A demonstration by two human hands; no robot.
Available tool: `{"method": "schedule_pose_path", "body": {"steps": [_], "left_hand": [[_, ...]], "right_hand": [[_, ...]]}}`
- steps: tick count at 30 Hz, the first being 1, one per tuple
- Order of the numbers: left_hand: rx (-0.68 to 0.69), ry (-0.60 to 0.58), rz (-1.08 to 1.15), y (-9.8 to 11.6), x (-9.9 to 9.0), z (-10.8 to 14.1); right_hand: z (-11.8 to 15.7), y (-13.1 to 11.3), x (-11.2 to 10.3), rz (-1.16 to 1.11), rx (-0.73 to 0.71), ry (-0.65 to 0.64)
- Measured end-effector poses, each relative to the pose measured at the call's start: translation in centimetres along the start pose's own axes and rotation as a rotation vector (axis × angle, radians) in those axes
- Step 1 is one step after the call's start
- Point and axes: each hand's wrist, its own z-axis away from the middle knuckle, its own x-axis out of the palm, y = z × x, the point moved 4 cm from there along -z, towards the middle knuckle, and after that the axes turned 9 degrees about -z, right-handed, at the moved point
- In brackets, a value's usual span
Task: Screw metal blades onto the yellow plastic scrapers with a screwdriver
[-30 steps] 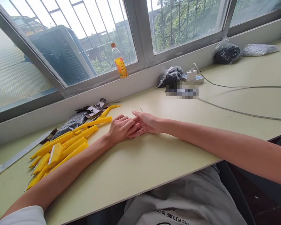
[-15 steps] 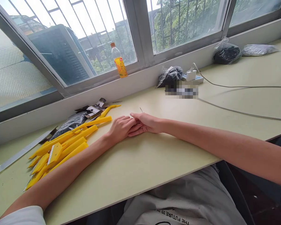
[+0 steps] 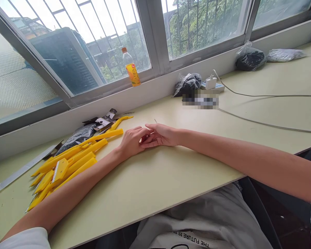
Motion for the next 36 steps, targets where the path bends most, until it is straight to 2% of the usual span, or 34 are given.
{"method": "schedule_pose_path", "body": {"steps": [9, 23, 28, 32, 34, 36], "left_hand": [[-0.165, 0.054, 0.172, -0.6, 0.1, 0.1], [-0.193, 0.053, 0.229, -0.9, 0.5, 0.3], [-0.161, 0.07, 0.228, -1.0, 0.5, 0.5], [-0.152, 0.083, 0.222, -1.0, 0.5, 0.6], [-0.181, 0.097, 0.229, -1.0, 0.3, 0.5], [-0.268, 0.113, 0.24, -1.3, 0.2, 0.5]], "right_hand": [[-0.1, -0.2, -0.6, 0.0, 0.024, -0.015], [-0.1, -0.4, -0.9, -0.007, -0.02, 0.066], [0.2, -0.7, -0.9, 0.003, -0.039, 0.14], [0.2, -0.8, -0.7, 0.004, -0.046, 0.139], [0.2, -0.8, -0.8, -0.01, -0.045, 0.145], [0.2, -0.9, -0.8, -0.027, -0.048, 0.177]]}}
